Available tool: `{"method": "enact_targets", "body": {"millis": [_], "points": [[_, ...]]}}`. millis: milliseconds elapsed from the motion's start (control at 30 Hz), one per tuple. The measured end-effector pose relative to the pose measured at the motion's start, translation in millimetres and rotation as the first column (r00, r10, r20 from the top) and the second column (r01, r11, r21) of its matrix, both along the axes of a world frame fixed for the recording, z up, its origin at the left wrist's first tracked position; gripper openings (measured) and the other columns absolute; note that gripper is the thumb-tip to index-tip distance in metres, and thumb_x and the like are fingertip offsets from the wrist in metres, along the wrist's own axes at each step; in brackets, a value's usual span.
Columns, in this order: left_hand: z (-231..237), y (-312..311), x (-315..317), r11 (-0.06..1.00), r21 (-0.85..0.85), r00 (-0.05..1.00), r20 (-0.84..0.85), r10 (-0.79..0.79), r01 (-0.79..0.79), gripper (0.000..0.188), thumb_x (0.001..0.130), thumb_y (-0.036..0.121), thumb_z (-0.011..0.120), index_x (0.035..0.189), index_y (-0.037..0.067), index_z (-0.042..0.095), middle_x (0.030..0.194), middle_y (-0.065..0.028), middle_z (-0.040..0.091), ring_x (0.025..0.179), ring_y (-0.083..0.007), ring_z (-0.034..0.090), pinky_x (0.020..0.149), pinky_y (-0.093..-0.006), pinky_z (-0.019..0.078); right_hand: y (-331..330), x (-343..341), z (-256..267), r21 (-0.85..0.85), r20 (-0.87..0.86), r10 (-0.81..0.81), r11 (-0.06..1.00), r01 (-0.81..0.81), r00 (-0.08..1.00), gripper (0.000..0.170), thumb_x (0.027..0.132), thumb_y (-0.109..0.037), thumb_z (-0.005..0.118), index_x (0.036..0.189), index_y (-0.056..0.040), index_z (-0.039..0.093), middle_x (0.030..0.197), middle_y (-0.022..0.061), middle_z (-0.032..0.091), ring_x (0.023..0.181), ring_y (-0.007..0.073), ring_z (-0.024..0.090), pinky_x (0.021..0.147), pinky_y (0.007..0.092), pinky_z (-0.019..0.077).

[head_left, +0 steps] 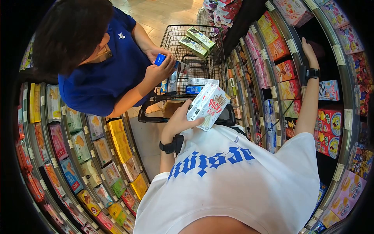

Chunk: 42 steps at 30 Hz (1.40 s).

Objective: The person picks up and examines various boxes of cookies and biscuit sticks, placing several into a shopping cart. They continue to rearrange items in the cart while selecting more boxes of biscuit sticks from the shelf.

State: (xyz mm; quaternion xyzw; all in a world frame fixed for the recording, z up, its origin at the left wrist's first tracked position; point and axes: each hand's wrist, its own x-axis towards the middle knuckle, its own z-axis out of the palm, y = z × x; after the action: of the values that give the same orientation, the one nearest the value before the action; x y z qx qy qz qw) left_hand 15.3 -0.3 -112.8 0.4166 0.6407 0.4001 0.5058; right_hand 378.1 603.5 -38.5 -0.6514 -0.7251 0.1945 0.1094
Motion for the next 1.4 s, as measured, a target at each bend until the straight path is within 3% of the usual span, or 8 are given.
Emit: {"method": "enact_targets", "body": {"millis": [167, 333, 400, 900, 1033, 1100, 1233, 1400], "points": [[-10, -4, 0, 0.999, -0.035, 1.0, 0.011, 0.0, 0.001, 0.067, 0.08, 0.031, 0.084, 0.128, -0.002, 0.051, 0.1, -0.0123, 0.069, 0.075, -0.0138, 0.067, 0.061, -0.0263, 0.0551, -26, -17, 10, 0.173, -0.008, 0.104, 0.98, -0.101, 0.995, 0.087, 0.102, -0.064, 0.033, 0.126, 0.0141, 0.061, 0.129, 0.0382, 0.059, 0.131, 0.0463, 0.054, 0.11, 0.0416, 0.0395], [-2, 1, 3, 1.0, -0.003, 1.0, -0.004, -0.001, 0.001, 0.06, 0.079, 0.036, 0.082, 0.116, -0.002, 0.054, 0.096, -0.0196, 0.072, 0.083, -0.0213, 0.071, 0.074, -0.0333, 0.055, -61, -15, 29, 0.175, 0.156, -0.015, 0.985, -0.012, 0.988, 0.086, 0.101, -0.064, 0.029, 0.129, 0.0105, 0.061, 0.132, 0.0376, 0.057, 0.132, 0.0484, 0.051, 0.113, 0.0462, 0.0373], [-2, 1, 5, 1.0, -0.013, 1.0, 0.009, -0.013, 0.013, 0.06, 0.079, 0.036, 0.082, 0.116, -0.002, 0.054, 0.095, -0.0197, 0.072, 0.083, -0.0215, 0.071, 0.073, -0.0332, 0.0551, -32, -7, 23, -0.037, 0.05, 0.024, 0.999, -0.022, 0.998, 0.087, 0.101, -0.063, 0.028, 0.129, 0.0128, 0.06, 0.132, 0.038, 0.057, 0.134, 0.0472, 0.05, 0.115, 0.0464, 0.035], [-4, 3, 4, 0.999, -0.019, 0.999, 0.005, -0.047, 0.047, 0.058, 0.079, 0.033, 0.082, 0.115, -0.003, 0.054, 0.091, -0.0164, 0.07, 0.077, -0.0183, 0.067, 0.071, -0.0316, 0.0534, -29, -10, 5, 0.209, 0.097, 0.043, 0.976, -0.062, 0.994, 0.088, 0.103, -0.062, 0.026, 0.133, 0.0147, 0.056, 0.135, 0.0357, 0.057, 0.133, 0.0459, 0.052, 0.114, 0.0423, 0.0362], [12, 3, -1, 0.995, -0.062, 0.997, 0.011, -0.077, 0.077, 0.06, 0.08, 0.032, 0.082, 0.12, -0.003, 0.054, 0.096, -0.015, 0.069, 0.083, -0.0185, 0.065, 0.076, -0.0333, 0.0532, -43, -8, 5, 0.063, -0.107, 0.146, 0.988, -0.139, 0.984, 0.085, 0.103, -0.061, 0.025, 0.123, 0.0125, 0.063, 0.121, 0.0373, 0.063, 0.123, 0.0475, 0.059, 0.105, 0.0478, 0.0442], [-9, -4, -2, 0.999, -0.015, 0.998, 0.056, -0.03, 0.031, 0.06, 0.08, 0.031, 0.083, 0.123, -0.001, 0.056, 0.109, -0.0135, 0.066, 0.098, -0.0178, 0.06, 0.087, -0.0344, 0.0509, -114, -33, 42, 0.133, 0.136, 0.009, 0.991, -0.027, 0.991, 0.078, 0.106, -0.055, 0.023, 0.119, 0.0083, 0.067, 0.119, 0.036, 0.064, 0.121, 0.0495, 0.058, 0.105, 0.055, 0.0443], [0, 3, 5, 0.999, 0.034, 0.991, 0.133, 0.0, -0.005, 0.05, 0.079, 0.022, 0.084, 0.114, -0.001, 0.056, 0.089, -0.0091, 0.069, 0.072, -0.0127, 0.063, 0.063, -0.0301, 0.0537, -100, -27, 40, 0.151, 0.097, -0.118, 0.983, 0.103, 0.988, 0.073, 0.103, -0.05, 0.026, 0.117, 0.0058, 0.07, 0.124, 0.0317, 0.064, 0.125, 0.0497, 0.056, 0.112, 0.0526, 0.0397], [0, -1, -1, 1.0, 0.006, 0.996, 0.087, -0.025, 0.024, 0.051, 0.079, 0.023, 0.083, 0.111, -0.004, 0.054, 0.092, -0.0138, 0.072, 0.075, -0.0141, 0.067, 0.066, -0.0305, 0.0558, -134, -46, 48, 0.259, 0.029, 0.009, 0.966, -0.016, 1.0, 0.063, 0.103, -0.048, 0.032, 0.128, -0.0019, 0.067, 0.13, 0.0285, 0.062, 0.124, 0.0462, 0.058, 0.11, 0.0509, 0.0419]]}}
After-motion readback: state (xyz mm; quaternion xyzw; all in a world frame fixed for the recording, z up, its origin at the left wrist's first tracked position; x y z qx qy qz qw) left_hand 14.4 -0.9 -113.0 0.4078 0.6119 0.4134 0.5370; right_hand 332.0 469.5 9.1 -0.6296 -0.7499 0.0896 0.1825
